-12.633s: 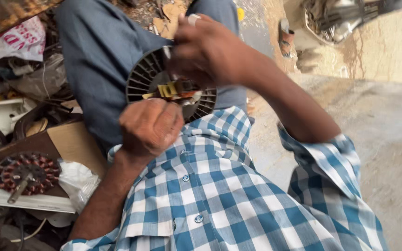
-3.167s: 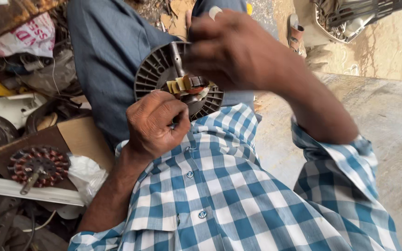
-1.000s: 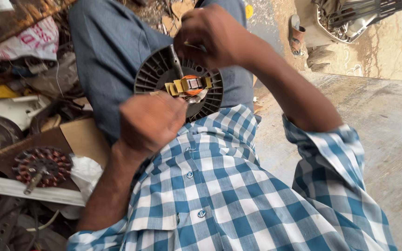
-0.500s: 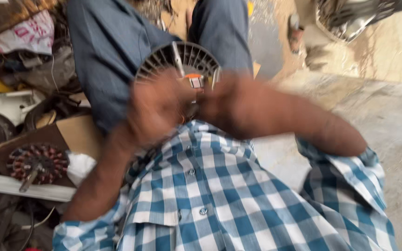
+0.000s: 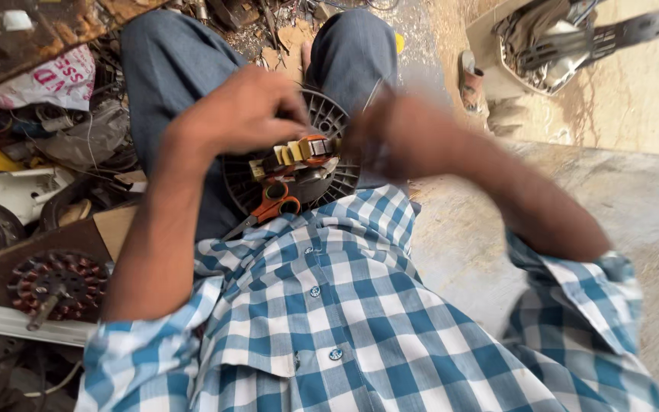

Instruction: The person sits on the floor and winds copper wire around a motor armature, using a small piece of cardboard to separate layers. They trim the wire with scissors and continue winding, occasionally adjusting the component in their hands.

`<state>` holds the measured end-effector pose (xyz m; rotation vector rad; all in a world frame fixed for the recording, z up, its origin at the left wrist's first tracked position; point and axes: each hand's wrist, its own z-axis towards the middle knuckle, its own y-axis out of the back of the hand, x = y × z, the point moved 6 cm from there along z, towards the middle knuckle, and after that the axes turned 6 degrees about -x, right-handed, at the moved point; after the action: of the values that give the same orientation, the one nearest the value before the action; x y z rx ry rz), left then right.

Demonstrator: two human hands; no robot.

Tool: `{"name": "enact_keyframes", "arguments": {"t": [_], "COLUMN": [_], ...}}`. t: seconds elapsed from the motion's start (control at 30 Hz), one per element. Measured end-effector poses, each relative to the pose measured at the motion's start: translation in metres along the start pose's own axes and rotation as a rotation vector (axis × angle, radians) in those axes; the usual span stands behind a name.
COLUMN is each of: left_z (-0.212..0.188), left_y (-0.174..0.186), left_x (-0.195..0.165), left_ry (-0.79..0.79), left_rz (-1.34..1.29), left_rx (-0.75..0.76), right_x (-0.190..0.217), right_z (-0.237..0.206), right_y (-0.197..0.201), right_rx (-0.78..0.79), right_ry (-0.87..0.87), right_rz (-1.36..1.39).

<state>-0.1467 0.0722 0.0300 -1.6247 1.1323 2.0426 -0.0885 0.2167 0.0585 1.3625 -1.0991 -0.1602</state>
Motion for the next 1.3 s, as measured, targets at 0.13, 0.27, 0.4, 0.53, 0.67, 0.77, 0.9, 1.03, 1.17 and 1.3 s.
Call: {"name": "enact_keyframes", "arguments": {"t": [0.13, 0.27, 0.4, 0.53, 0.67, 0.77, 0.9, 1.03, 1.17, 1.3], "left_z": [-0.061, -0.111, -0.124, -0.122, -0.110, -0.108, -0.117, -0.124, -0.121, -0.117], "left_y": [0.003, -0.057, -0.060, -0.036, -0.041, -0.055, -0.069, -0.078, -0.076, -0.064], "left_x": [-0.028, -0.045, -0.036, -0.030, -0.016, 0.008, 0.036, 0.052, 0.054, 0.038], "left_ry": [-0.205, -0.417, -0.301, -0.180, -0.112, -0.024, 0.030, 0.032, 0.015, -0.003], "left_rz": [-0.268, 0.432, 0.422, 0.182, -0.001, -0.340, -0.695, -0.915, -0.895, -0.715], "left_rx": [-0.385, -0.485, -0.692, -0.786, -0.619, -0.567, -0.598, -0.547, -0.530, -0.553], "right_x": [0.073, 0.044, -0.047, -0.117, -0.126, -0.110, -0.071, -0.058, -0.035, -0.026], "right_z": [-0.006, 0.009, 0.040, 0.032, 0.018, 0.025, 0.038, 0.021, 0.002, -0.004], "right_y": [0.014, 0.030, -0.017, -0.069, -0.077, -0.090, -0.089, -0.088, -0.080, -0.079], "right_rx": [-0.039, -0.239, -0.295, -0.331, -0.506, -0.641, -0.519, -0.539, -0.404, -0.493], "right_ry": [0.313, 0.446, 0.213, -0.177, -0.375, -0.460, 0.049, 0.114, 0.213, 0.161], "right_rz": [0.184, 0.096, 0.270, 0.723, 1.122, 1.947, 2.224, 1.662, 1.234, 0.993]}}
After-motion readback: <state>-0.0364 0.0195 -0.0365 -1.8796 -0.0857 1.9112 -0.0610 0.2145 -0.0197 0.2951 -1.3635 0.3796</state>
